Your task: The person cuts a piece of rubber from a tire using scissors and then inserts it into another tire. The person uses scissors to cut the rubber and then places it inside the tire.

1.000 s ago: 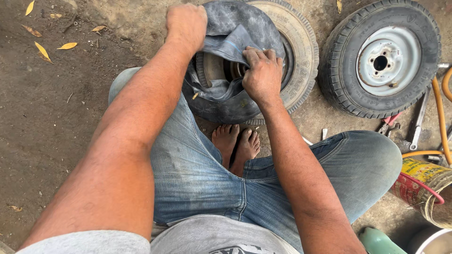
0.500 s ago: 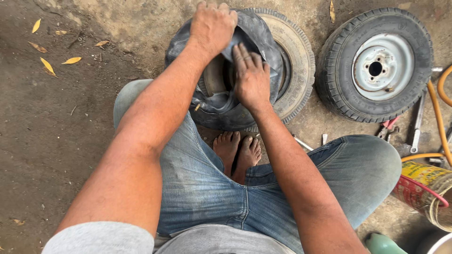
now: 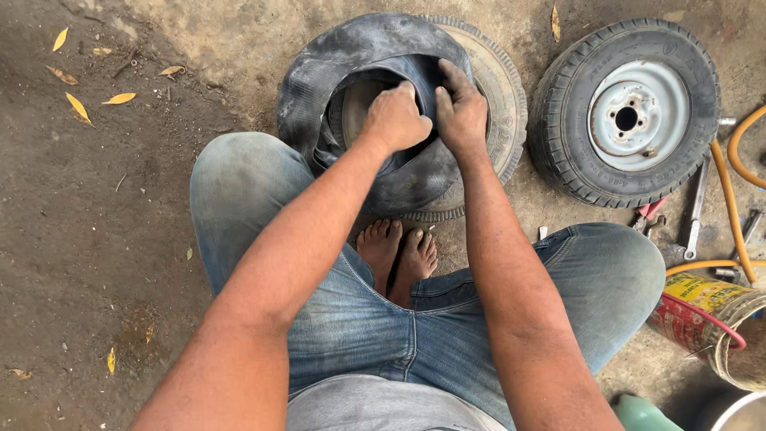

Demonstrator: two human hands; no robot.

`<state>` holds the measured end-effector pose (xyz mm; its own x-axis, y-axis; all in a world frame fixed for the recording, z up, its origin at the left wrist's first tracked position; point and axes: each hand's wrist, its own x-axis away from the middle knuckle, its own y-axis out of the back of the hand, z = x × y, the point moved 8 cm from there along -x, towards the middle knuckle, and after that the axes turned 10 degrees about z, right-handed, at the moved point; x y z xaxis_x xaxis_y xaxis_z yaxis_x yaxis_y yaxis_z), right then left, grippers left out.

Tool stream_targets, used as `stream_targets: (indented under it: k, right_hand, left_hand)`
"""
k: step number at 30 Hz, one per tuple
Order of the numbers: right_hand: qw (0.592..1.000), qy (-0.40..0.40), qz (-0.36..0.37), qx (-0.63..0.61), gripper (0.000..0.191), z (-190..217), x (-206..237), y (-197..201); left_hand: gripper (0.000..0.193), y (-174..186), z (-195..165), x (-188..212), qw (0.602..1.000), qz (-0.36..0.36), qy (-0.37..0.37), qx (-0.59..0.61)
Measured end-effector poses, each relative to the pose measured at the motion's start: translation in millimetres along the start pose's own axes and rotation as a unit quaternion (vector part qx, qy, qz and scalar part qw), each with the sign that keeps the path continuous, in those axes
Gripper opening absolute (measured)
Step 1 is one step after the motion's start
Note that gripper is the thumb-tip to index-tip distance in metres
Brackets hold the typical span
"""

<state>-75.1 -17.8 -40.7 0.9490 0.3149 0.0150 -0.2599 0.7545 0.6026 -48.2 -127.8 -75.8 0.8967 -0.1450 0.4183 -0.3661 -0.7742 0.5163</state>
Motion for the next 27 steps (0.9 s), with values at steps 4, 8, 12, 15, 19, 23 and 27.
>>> stream_targets:
  k: [4,8,12,15,19,23,27]
  right_hand:
    - [0.991,-0.095,-0.016,0.097,0.04,-5,-2,9]
    - [0.949,-0.188,-0.036,0.249,0.041,-22,-18,31]
    - [0.956,-0.148,-0.006,0.253,0.027,-38,-26,31]
    - [0.966,-0.045,-0.042,0.253,0.014,-27,-21,28]
    - [0.979,0.015,-0.051,0.197,0.016,-14,-14,25]
    - [0.959,0.095,-0.083,0.255,0.017,1,-12,41]
    - [0.959,0.044,-0.044,0.277,0.021,-23,-13,66]
  left_hand:
    - [0.053,-16,-4,-1,0.997,0.068,-0.024,-0.003]
    - [0.041,-15,-4,2,0.997,0.049,0.03,-0.045]
    - [0.035,-10,6,0,0.995,0.057,0.078,-0.023]
    - [0.033,-9,12,-7,0.994,0.043,0.094,-0.037]
    - [0.033,-17,7,-24,0.999,-0.005,0.036,-0.034]
    - [0.027,-46,-17,-54,0.973,0.076,-0.101,0.193]
    - [0.032,-54,-31,-65,0.969,0.127,-0.153,0.149]
